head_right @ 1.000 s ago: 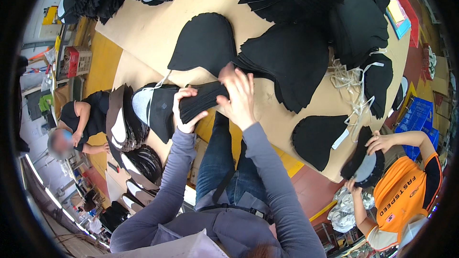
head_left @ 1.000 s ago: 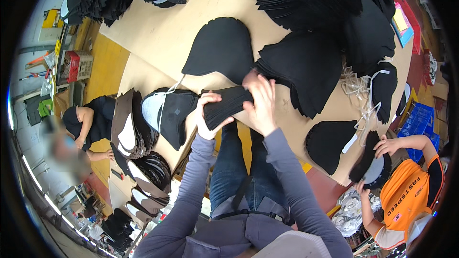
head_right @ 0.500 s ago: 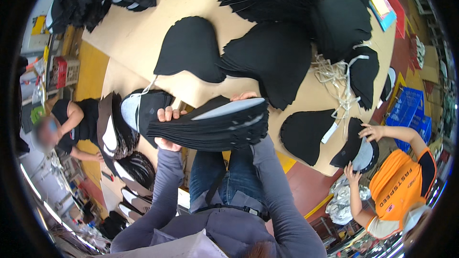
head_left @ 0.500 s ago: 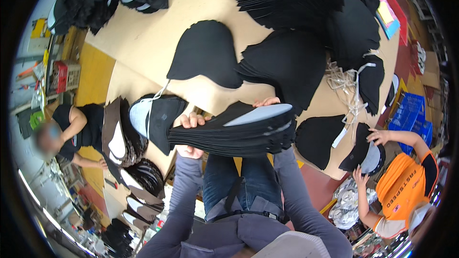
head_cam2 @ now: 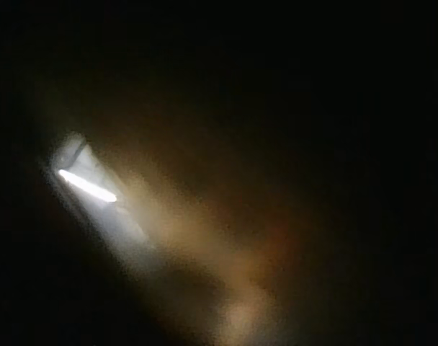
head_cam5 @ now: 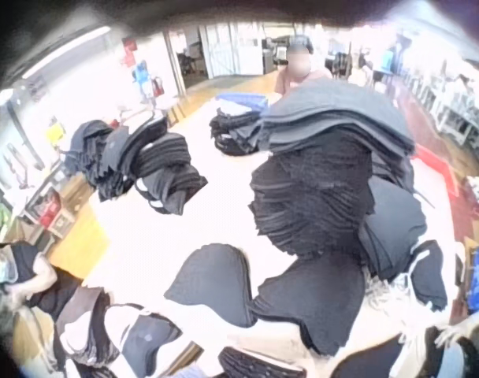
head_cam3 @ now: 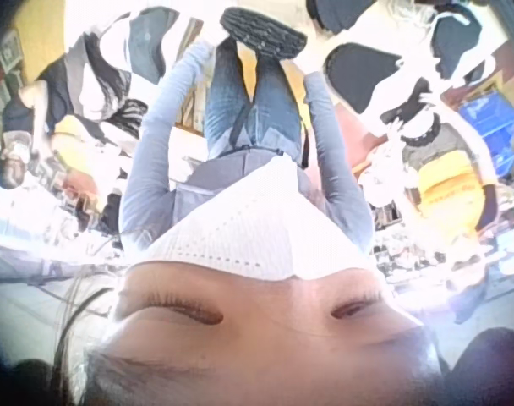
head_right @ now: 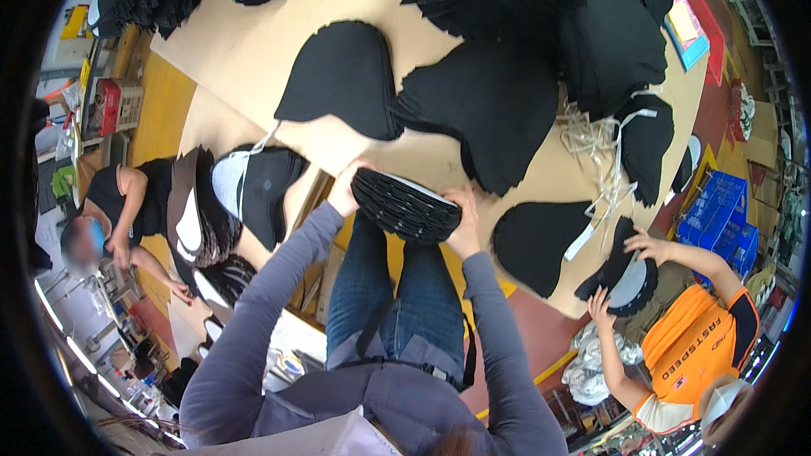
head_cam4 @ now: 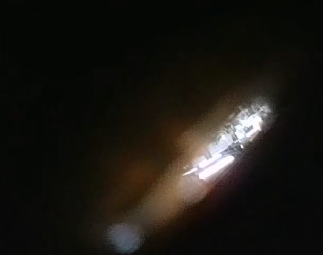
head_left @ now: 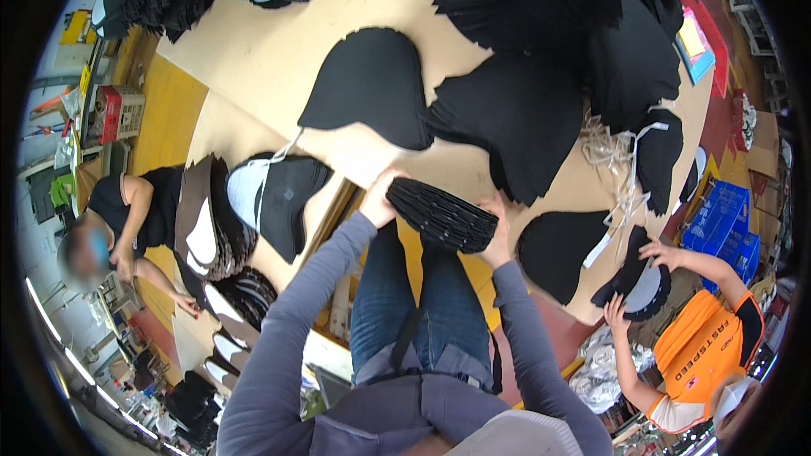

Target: The person stacks black fabric pieces on a table in a factory setting. They pick up pieces, align them, and place them into neat piles while coworkers work nearby.

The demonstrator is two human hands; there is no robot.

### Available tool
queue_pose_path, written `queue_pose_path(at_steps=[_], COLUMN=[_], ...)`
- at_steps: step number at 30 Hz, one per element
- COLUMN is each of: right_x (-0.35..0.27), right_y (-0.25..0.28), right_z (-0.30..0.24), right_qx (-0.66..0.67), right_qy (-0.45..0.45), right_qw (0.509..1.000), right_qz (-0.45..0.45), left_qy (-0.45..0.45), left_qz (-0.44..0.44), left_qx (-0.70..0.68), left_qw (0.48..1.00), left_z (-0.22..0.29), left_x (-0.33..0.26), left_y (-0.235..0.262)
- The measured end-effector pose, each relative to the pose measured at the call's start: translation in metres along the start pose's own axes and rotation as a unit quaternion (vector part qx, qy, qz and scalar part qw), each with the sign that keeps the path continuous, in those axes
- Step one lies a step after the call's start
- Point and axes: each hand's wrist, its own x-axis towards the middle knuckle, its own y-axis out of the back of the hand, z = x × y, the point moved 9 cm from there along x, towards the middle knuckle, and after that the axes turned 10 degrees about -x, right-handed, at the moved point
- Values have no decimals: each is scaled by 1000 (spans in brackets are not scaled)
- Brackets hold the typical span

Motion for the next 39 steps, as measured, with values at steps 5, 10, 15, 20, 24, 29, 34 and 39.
queue_pose_path(at_steps=[5, 10, 15, 20, 24, 29, 34, 39], right_x=[7, 2, 5, -39, -47, -51, -55, -73], right_y=[15, -8, -3, -37, -44, -41, -49, -48], right_z=[-26, 0, -29, 31, 48, 59, 64, 88], right_qx=[28, 14, 25, 229, 223, 228, 246, 263], right_qy=[46, -50, -100, -393, -436, -458, -448, -495], right_qw=[998, 995, 980, 871, 848, 829, 826, 798], right_qz=[14, -82, -172, -184, -202, -227, -237, -221], left_qy=[-100, -62, 104, 29, -49, 0, 50, -67], left_qz=[15, -44, -147, 25, -105, -304, -275, -33], left_qx=[1, 37, 63, 185, 474, 532, 278, 77], left_qw=[995, 996, 982, 982, 873, 790, 919, 994], left_z=[61, 33, 46, 41, 64, 50, 37, 120], left_x=[4, 8, 3, 16, 88, 129, 123, 80], left_y=[2, 4, 5, 60, 34, 15, 56, 69])
